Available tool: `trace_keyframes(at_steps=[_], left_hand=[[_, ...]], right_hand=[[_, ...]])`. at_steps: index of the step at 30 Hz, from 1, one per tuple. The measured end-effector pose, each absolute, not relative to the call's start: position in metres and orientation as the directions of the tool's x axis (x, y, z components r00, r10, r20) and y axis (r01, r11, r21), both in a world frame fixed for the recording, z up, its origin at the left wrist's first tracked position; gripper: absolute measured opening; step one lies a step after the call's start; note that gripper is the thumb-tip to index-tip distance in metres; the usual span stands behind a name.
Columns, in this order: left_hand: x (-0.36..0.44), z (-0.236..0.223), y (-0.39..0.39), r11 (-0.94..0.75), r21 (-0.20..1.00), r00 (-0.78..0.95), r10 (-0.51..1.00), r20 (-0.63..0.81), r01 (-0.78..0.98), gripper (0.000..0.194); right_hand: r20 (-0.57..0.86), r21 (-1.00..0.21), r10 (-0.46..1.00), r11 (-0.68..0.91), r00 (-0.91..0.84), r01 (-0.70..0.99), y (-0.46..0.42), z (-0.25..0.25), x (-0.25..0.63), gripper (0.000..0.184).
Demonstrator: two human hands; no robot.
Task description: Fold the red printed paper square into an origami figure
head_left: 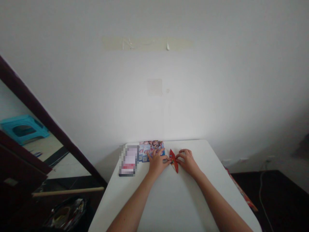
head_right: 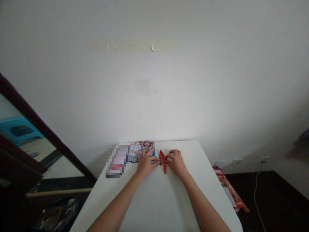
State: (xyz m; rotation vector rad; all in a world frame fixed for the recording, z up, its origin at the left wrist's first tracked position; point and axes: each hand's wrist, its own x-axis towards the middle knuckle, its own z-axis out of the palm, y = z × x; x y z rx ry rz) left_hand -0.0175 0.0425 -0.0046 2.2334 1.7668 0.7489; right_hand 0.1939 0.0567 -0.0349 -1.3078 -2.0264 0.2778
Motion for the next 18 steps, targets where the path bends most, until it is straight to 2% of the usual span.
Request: trace_keyframes(at_steps=[9,18], left_hand=[[-0.016,-0.002,0.041,-0.291,0.433,0.176,0.942,0.286,0.853,0.010],[-0.022,-0.001,0.038,-0.331,0.384,0.261,0.939,0.224,0.862,0.037]], right_hand=[[0.448,-0.479,0.851,0.488,-0.274,0.730,0.052,-0.027,0.192,0.014],[0.385,-0.468,0.849,0.517,-0.361,0.717,0.049,-0.018,0.198,0.027]])
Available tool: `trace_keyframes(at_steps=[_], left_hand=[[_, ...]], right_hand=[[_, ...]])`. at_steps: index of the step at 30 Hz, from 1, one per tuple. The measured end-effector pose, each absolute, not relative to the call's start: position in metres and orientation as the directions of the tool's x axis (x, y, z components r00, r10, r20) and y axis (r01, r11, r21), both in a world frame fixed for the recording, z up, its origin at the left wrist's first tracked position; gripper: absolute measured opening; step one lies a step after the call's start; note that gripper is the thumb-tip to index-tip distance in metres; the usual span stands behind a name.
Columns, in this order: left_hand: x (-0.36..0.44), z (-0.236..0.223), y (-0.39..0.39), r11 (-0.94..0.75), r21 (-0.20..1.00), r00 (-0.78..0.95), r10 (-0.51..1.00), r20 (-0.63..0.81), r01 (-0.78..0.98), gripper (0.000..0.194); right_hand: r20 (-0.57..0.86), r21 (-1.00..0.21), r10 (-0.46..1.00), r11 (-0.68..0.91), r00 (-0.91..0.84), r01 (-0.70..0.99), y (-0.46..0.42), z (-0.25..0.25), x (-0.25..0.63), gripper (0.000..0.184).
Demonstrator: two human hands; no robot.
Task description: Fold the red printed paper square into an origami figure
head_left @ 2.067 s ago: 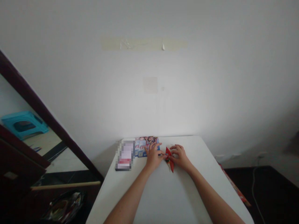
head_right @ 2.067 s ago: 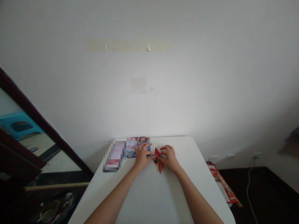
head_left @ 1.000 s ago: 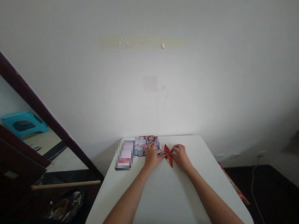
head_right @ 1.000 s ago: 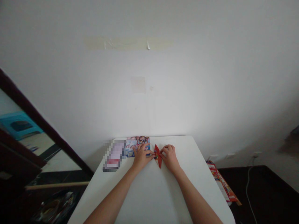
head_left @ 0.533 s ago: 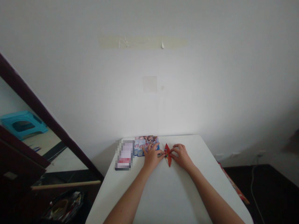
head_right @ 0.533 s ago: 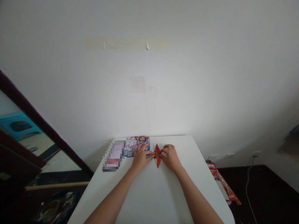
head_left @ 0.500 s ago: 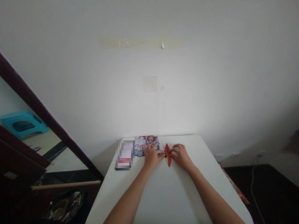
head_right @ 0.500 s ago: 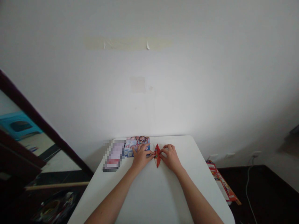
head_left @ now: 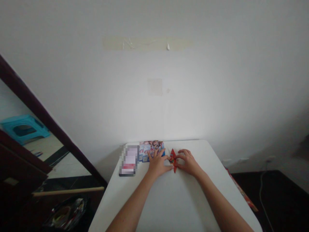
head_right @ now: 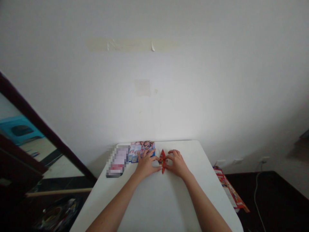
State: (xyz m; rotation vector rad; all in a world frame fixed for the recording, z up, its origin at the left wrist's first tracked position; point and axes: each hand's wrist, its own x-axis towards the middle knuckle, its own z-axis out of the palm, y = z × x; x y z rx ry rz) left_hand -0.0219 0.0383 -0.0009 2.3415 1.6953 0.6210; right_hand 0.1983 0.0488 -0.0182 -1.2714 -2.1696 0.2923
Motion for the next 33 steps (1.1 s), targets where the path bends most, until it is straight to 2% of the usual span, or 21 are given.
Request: trace_keyframes(at_steps=[3,9,14,19,25,30,33], left_hand=[[-0.023,-0.002,0.038,-0.353,0.370,0.286,0.931,0.225,0.859,0.041],[-0.018,-0.008,0.039,-0.345,0.374,0.240,0.924,0.299,0.861,0.038],[-0.017,-0.009,0.042,-0.326,0.365,0.224,0.929,0.293,0.872,0.033],[-0.018,-0.003,0.041,-0.294,0.322,0.220,0.944,0.245,0.900,0.042],[-0.020,0.002,0.039,-0.279,0.297,0.233,0.955,0.183,0.913,0.057],[-0.023,0.001,0.041,-0.272,0.316,0.235,0.960,0.149,0.909,0.054],[-0.023,-0.002,0.042,-0.255,0.327,0.207,0.963,0.174,0.910,0.045]], right_hand=[[0.384,-0.462,0.846,0.524,-0.371,0.716,0.048,-0.018,0.198,0.029],[0.453,-0.439,0.844,0.492,-0.287,0.752,0.050,-0.026,0.192,0.019],[0.448,-0.400,0.846,0.478,-0.288,0.782,0.051,-0.028,0.191,0.017],[0.404,-0.378,0.855,0.480,-0.326,0.791,0.049,-0.023,0.194,0.027],[0.346,-0.407,0.861,0.496,-0.373,0.767,0.049,-0.019,0.198,0.043],[0.327,-0.432,0.855,0.514,-0.403,0.741,0.048,-0.017,0.203,0.049],[0.327,-0.438,0.849,0.526,-0.416,0.729,0.047,-0.017,0.204,0.054]])
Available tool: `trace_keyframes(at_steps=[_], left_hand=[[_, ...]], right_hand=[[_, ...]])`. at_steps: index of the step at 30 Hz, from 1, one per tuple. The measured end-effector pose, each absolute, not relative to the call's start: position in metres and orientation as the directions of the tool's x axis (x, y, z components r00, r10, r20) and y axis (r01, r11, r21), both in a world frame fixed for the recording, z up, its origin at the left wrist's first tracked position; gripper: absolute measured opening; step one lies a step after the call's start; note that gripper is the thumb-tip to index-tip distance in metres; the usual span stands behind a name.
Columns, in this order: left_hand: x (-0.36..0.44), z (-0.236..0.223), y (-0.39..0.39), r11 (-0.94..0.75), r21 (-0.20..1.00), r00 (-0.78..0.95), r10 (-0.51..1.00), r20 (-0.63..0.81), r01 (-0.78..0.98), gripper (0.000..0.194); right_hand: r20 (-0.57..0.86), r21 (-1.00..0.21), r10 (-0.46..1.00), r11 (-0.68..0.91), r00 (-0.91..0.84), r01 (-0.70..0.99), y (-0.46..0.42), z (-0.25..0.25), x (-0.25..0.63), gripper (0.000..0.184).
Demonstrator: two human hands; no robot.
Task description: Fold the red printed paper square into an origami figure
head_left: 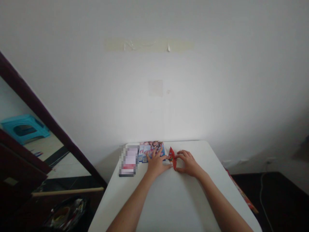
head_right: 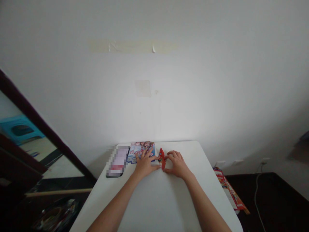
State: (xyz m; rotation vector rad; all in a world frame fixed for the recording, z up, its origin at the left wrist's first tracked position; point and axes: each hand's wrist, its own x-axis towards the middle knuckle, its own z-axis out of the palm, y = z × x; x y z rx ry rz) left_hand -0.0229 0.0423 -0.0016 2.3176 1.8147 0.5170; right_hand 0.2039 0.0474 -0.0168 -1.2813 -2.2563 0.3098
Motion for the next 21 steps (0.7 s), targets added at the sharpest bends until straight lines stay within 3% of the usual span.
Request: trace_keyframes(at_steps=[5,9,15,21], left_hand=[[-0.018,-0.008,0.044,-0.276,0.354,0.189,0.947,0.261,0.894,0.022],[-0.015,-0.012,0.045,-0.302,0.377,0.200,0.937,0.285,0.876,0.019],[-0.017,-0.013,0.045,-0.327,0.417,0.209,0.930,0.303,0.848,0.027],[-0.015,-0.013,0.047,-0.284,0.449,0.178,0.948,0.264,0.847,0.013]], right_hand=[[0.336,-0.429,0.844,0.532,-0.418,0.730,0.047,-0.017,0.203,0.058],[0.332,-0.443,0.847,0.528,-0.414,0.725,0.047,-0.017,0.204,0.055],[0.404,-0.452,0.837,0.533,-0.369,0.715,0.053,-0.027,0.201,0.016],[0.461,-0.462,0.845,0.490,-0.272,0.739,0.057,-0.034,0.195,0.014]])
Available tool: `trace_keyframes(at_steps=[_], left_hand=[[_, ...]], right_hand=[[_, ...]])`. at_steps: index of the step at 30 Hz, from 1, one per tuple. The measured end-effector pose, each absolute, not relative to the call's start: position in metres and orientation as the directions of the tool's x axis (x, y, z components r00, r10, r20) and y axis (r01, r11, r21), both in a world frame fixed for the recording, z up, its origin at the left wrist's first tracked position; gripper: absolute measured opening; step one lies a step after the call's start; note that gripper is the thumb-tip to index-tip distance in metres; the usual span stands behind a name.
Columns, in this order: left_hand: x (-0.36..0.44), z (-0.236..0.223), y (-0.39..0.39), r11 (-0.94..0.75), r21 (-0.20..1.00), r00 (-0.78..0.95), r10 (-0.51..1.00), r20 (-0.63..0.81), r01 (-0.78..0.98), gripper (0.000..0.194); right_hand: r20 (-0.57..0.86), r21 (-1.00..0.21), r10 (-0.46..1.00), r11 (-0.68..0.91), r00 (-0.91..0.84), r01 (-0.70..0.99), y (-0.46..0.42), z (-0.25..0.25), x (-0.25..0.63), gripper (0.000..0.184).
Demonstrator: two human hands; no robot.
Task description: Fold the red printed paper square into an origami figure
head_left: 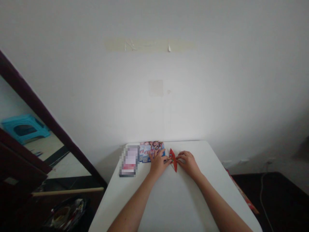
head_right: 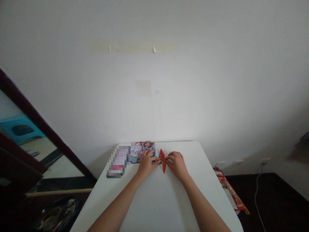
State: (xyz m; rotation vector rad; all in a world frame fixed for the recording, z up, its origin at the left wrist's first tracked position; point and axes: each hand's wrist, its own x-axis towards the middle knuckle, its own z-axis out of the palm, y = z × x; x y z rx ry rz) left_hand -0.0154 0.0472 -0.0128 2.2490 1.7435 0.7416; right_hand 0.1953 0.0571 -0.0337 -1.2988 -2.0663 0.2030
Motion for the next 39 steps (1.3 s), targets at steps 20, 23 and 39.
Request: trace_keyframes(at_steps=[20,23,39], left_hand=[[-0.016,-0.008,0.045,-0.247,0.440,0.123,0.949,0.291,0.863,0.030],[-0.016,-0.009,0.046,-0.290,0.454,0.140,0.932,0.335,0.842,0.023],[-0.033,-0.001,0.051,-0.349,0.472,0.295,0.937,0.187,0.809,0.008]], right_hand=[[0.470,-0.497,0.861,0.439,-0.193,0.749,0.058,-0.039,0.192,0.037],[0.487,-0.508,0.847,0.474,-0.214,0.719,0.058,-0.038,0.191,0.023],[0.415,-0.433,0.810,0.576,-0.414,0.694,0.053,-0.023,0.202,0.014]])
